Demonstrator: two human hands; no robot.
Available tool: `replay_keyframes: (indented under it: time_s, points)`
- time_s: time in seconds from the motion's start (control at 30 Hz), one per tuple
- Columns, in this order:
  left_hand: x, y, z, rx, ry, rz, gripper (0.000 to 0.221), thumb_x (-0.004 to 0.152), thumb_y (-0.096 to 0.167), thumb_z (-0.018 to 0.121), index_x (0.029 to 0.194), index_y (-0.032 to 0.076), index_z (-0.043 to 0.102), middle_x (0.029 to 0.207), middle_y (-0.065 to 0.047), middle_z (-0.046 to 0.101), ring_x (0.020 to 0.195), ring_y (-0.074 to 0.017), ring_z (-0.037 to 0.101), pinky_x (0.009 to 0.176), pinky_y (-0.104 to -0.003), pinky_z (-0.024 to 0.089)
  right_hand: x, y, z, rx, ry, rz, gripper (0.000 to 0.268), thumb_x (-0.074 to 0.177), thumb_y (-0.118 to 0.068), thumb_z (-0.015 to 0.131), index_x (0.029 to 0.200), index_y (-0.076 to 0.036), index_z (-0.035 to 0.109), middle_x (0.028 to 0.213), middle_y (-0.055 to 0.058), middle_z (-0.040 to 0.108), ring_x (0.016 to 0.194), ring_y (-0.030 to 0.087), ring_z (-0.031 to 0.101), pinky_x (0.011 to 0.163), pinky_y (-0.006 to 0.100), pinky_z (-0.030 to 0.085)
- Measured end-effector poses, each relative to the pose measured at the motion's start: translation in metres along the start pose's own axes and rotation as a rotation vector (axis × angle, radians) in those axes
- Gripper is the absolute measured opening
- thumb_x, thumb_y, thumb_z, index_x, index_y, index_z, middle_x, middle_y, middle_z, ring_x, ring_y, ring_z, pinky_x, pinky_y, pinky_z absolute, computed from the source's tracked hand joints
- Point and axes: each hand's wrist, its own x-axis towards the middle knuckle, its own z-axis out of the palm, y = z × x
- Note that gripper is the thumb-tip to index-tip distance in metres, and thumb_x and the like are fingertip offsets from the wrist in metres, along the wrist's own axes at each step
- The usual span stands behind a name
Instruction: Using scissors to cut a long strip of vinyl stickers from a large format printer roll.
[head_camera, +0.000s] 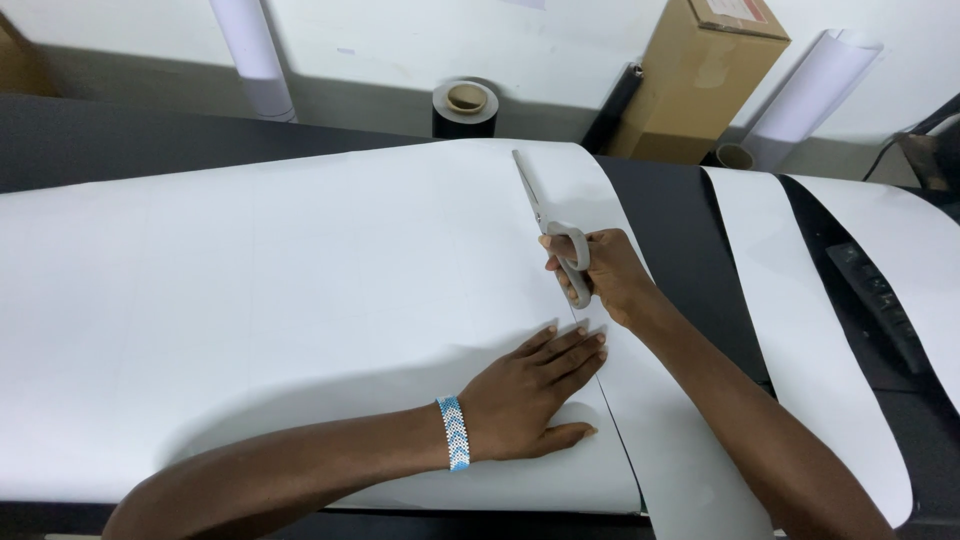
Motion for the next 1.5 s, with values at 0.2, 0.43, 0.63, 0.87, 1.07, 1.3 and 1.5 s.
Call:
replay_keyframes:
  time_s: [0.2,0.43,0.63,0.87,1.07,1.3,1.5]
  points:
    - [0.001,0.001,-0.001,-0.018,-0.006,-0.009,0.083,0.115,0.056,0.045,0.169,-0.007,0.045,0.179,-0.027,0.044,0.172,-0.042,0.034,0.144,-0.058,0.022,0.007,0.001,0.002,0.012,0.024,0.003,0.041,0.098,-0.03,0.089,0.081,0.005,0.077,0.065,0.013,0.064,0.052,0.022,0.053,0.049,0.033,0.044]
    - [0.0,0.0,0.0,-0.01,-0.001,-0.009,0.084,0.114,0.056,0.047,0.169,-0.007,0.045,0.18,-0.026,0.044,0.173,-0.0412,0.033,0.144,-0.058,0.022,0.008,-0.005,0.005,0.003,0.017,0.001,0.043,0.099,-0.032,0.087,0.08,0.005,0.076,0.064,0.012,0.06,0.051,0.021,0.051,0.05,0.032,0.042]
    - [0.001,0.001,0.0,-0.015,-0.013,-0.01,0.083,0.114,0.056,0.047,0.169,-0.007,0.045,0.18,-0.027,0.044,0.172,-0.0419,0.034,0.144,-0.058,0.022,0.013,-0.004,0.006,-0.008,0.011,-0.008,0.042,0.098,-0.032,0.086,0.08,0.004,0.074,0.063,0.012,0.059,0.051,0.02,0.048,0.05,0.033,0.041]
    - [0.0,0.001,0.0,-0.011,-0.006,-0.01,0.083,0.114,0.055,0.047,0.17,-0.007,0.044,0.181,-0.027,0.042,0.173,-0.042,0.033,0.144,-0.059,0.022,0.02,-0.004,0.006,-0.035,0.016,-0.023,0.042,0.096,-0.034,0.088,0.08,0.003,0.076,0.065,0.012,0.064,0.052,0.02,0.053,0.053,0.033,0.045]
    - [0.0,0.001,-0.001,-0.006,0.003,0.0,0.083,0.114,0.054,0.048,0.169,-0.008,0.044,0.18,-0.028,0.043,0.172,-0.0429,0.035,0.143,-0.06,0.024,0.023,-0.01,0.009,-0.032,0.026,0.003,0.04,0.096,-0.032,0.087,0.079,0.003,0.075,0.065,0.012,0.06,0.055,0.02,0.05,0.053,0.033,0.043]
    - [0.0,0.001,0.001,-0.033,0.005,-0.011,0.084,0.114,0.056,0.047,0.169,-0.007,0.044,0.18,-0.028,0.042,0.172,-0.0432,0.035,0.144,-0.06,0.022,0.036,-0.008,0.006,-0.031,0.012,-0.03,0.04,0.098,-0.031,0.088,0.08,0.003,0.077,0.064,0.012,0.063,0.052,0.02,0.053,0.052,0.032,0.046]
    - [0.0,0.0,0.0,-0.023,-0.026,-0.023,0.083,0.114,0.054,0.047,0.171,-0.006,0.043,0.183,-0.026,0.038,0.174,-0.041,0.03,0.144,-0.058,0.02,0.045,-0.01,0.007,-0.024,0.016,-0.024,0.042,0.097,-0.035,0.09,0.081,0.002,0.077,0.065,0.01,0.065,0.052,0.019,0.055,0.051,0.031,0.047]
